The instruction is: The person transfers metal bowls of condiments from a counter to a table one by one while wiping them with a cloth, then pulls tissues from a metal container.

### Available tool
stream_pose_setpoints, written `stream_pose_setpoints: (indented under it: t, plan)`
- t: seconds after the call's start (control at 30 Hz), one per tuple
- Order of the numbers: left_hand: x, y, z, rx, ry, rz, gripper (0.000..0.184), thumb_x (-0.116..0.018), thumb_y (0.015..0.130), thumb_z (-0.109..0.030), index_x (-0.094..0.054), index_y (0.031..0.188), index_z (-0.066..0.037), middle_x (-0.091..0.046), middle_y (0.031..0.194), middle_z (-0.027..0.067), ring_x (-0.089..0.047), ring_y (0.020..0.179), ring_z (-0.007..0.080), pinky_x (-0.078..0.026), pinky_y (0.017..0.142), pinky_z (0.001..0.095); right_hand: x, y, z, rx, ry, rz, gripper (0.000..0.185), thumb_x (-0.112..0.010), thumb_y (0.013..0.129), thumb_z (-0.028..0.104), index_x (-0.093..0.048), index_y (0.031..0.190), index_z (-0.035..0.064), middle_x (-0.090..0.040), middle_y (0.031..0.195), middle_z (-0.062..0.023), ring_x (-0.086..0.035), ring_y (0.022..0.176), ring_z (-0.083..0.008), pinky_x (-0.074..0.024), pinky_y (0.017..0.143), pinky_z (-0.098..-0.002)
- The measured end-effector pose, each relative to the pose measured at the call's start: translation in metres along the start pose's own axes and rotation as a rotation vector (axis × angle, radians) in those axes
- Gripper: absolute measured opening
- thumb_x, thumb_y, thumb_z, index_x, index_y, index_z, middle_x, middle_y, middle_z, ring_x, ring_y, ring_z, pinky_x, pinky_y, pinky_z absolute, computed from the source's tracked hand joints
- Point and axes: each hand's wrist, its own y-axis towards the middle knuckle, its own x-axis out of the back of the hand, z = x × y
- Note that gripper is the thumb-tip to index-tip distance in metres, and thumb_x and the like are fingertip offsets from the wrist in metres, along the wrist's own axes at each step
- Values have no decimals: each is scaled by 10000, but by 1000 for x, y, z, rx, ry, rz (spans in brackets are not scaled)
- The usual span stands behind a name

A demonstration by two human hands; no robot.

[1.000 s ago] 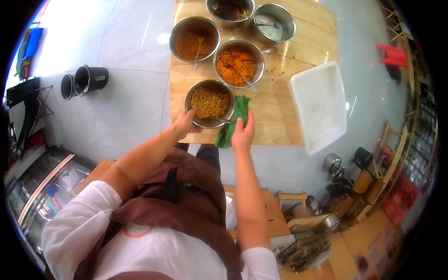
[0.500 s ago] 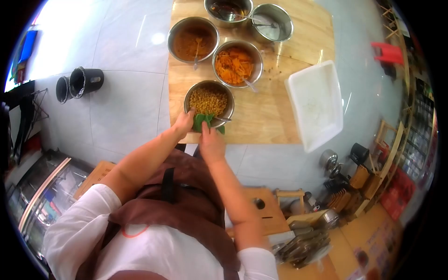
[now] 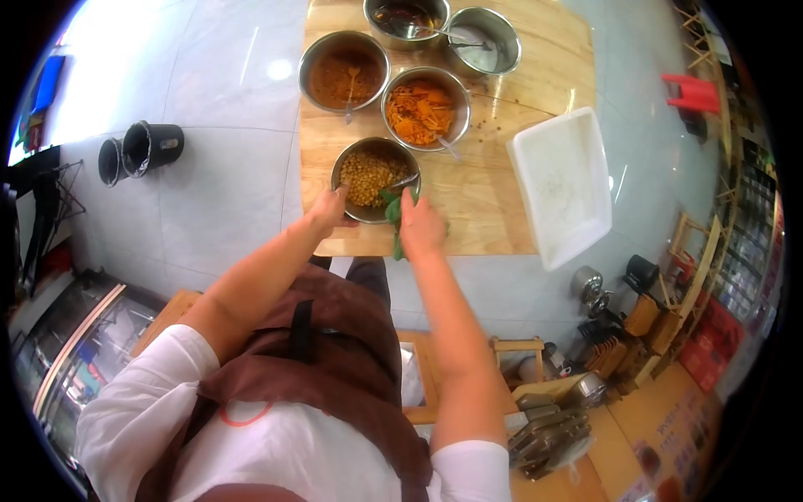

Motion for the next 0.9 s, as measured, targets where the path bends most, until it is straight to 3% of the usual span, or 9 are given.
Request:
stream_pose_setpoints:
  t: [0.1, 0.4, 0.47, 0.53, 0.6, 0.67, 0.73, 0.8, 0.9]
  plan:
    - [-6, -5, -4, 59, -4, -37, 503, -441, 914, -402, -475, 1102, 63, -576, 917, 165, -605, 714, 277, -556, 598, 400, -4, -24, 33, -202, 372, 109, 417, -520, 780, 87, -489, 1197, 96, -577, 924, -209, -561, 825, -400, -466, 669, -456]
    - [21, -35, -6, 48, -37, 207, 622, -489, 888, -451, -426, 1201, 83, -558, 1062, 234, -617, 856, 299, -514, 681, 366, 9, -65, 42, -325, 1700, 475, 394, -578, 813, 156, -526, 1186, 43, -610, 1058, -143, -584, 953, -235, -444, 831, -328]
    - [48, -26, 33, 23, -90, 239, 709, -404, 896, -527, -374, 1288, 63, -497, 1218, 246, -567, 997, 331, -449, 857, 430, -13, -78, 26, -51, 1102, 443, 382, -570, 821, 170, -528, 1177, 36, -613, 1050, -153, -586, 960, -264, -447, 832, -343]
    - [89, 22, 106, -34, -112, 142, 619, -405, 880, -545, -497, 1204, -26, -596, 1066, 197, -618, 885, 264, -491, 688, 397, 5, -89, 34, 121, 499, 451, 371, -566, 825, 191, -536, 1159, 32, -609, 1056, -173, -576, 993, -287, -439, 851, -359]
    - [105, -36, 133, -176, -184, -89, 414, -454, 885, -438, -574, 1028, -69, -603, 815, 85, -600, 661, 198, -482, 555, 365, 10, -100, 37, 269, 854, 433, 402, -570, 826, 198, -520, 1174, 3, -600, 1075, -181, -574, 995, -293, -442, 850, -368]
    - [114, -102, 151, -172, -260, -296, 386, -463, 892, -402, -605, 834, -48, -601, 713, 62, -574, 596, 148, -457, 505, 297, 22, -111, 47, -96, 1500, 733, 377, -574, 833, 189, -536, 1158, 1, -592, 1070, -122, -570, 954, -245, -448, 850, -367]
    - [134, -139, 179, -155, -399, -485, 378, -470, 892, -368, -623, 836, -27, -635, 729, 66, -561, 525, 143, -437, 455, 281, 23, -109, 61, -119, 1243, 802, 350, -579, 824, 174, -547, 1115, -19, -596, 1045, -129, -573, 953, -246, -450, 847, -359]
    - [153, -164, 226, -222, -571, -620, 320, -495, 874, -313, -621, 830, -22, -632, 696, 67, -568, 516, 155, -456, 482, 303, -6, -105, 53, 603, 242, 544, 348, -592, 797, 161, -545, 1077, -40, -597, 1008, -148, -580, 932, -266, -457, 824, -363]
    - [167, -212, 289, -368, -552, -859, 245, -538, 824, -237, -611, 869, -8, -619, 663, 97, -601, 552, 174, -490, 564, 348, -25, -101, 56, 742, 456, 626, 363, -597, 770, 150, -543, 1064, -55, -599, 965, -178, -585, 896, -292, -459, 795, -373]
